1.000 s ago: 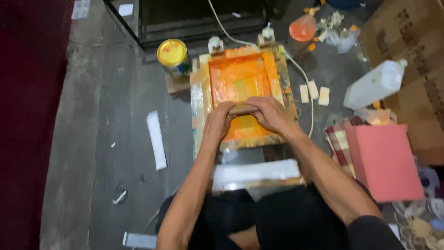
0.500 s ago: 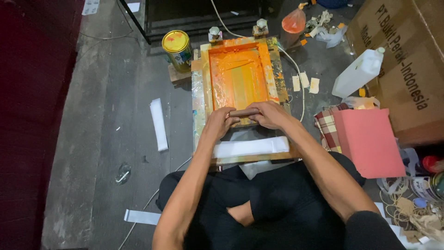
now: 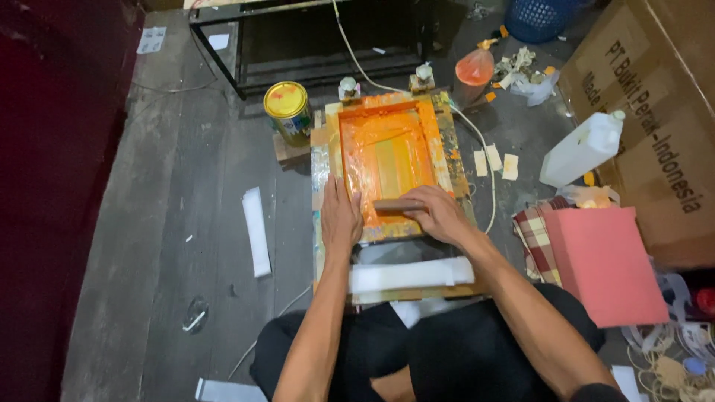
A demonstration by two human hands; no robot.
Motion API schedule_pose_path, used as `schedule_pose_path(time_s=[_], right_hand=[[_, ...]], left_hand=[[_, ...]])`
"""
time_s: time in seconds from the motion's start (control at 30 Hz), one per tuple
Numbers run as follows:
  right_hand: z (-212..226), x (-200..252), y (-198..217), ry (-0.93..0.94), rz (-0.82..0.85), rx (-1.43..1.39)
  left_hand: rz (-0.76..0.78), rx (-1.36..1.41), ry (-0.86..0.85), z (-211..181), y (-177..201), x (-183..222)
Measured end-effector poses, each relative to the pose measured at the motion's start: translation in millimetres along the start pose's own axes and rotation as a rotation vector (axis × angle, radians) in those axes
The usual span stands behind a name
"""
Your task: Manual screen printing of labels using orange ink and a squeegee while sitting on the floor.
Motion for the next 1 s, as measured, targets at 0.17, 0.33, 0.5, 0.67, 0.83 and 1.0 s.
schedule_pose_path(time_s=[0.17,0.33,0.5,0.67,0.83,1.0], right_hand=[[-6.4,-56.4,26.7,-0.066,-0.097,0.083],[-40.5,-106.4,3.0,-0.07,-0.113,0.217],[-38.9,-107.9,0.0,-0.068,-0.115,0.182],[-11.6,-66.6,6.1,-0.005,-0.104,0.137],[20.5,-12.3,8.4,0.019,-0.078,0.118],[22.5,18.4,-2.9,-0.029,0.083,0.193]], left_hand=[[0.053,-0.021,0.08,11.1,-5.4,-3.3],[0.045,-0.028,0.092,12.1,-4.5,-5.3],[0.033,0.023,0.09,8.6,-0.7,-0.8],[0.004,0.096,0.051,24.9,-10.1,-2.8],[-0.017,0.125,0.016,33.3,-12.7,-1.2],[-0.04,0.134,-0.014,29.9,-11.2,0.5]])
Point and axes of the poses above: each hand's wrist, its own x-axis away from the middle knuckle, its own y-axis out of the back of the hand, z = x × y, the point moved 10 cm from there along -x, towards the middle knuckle, and after that the axes turned 11 degrees about x, right-handed, at the moved point
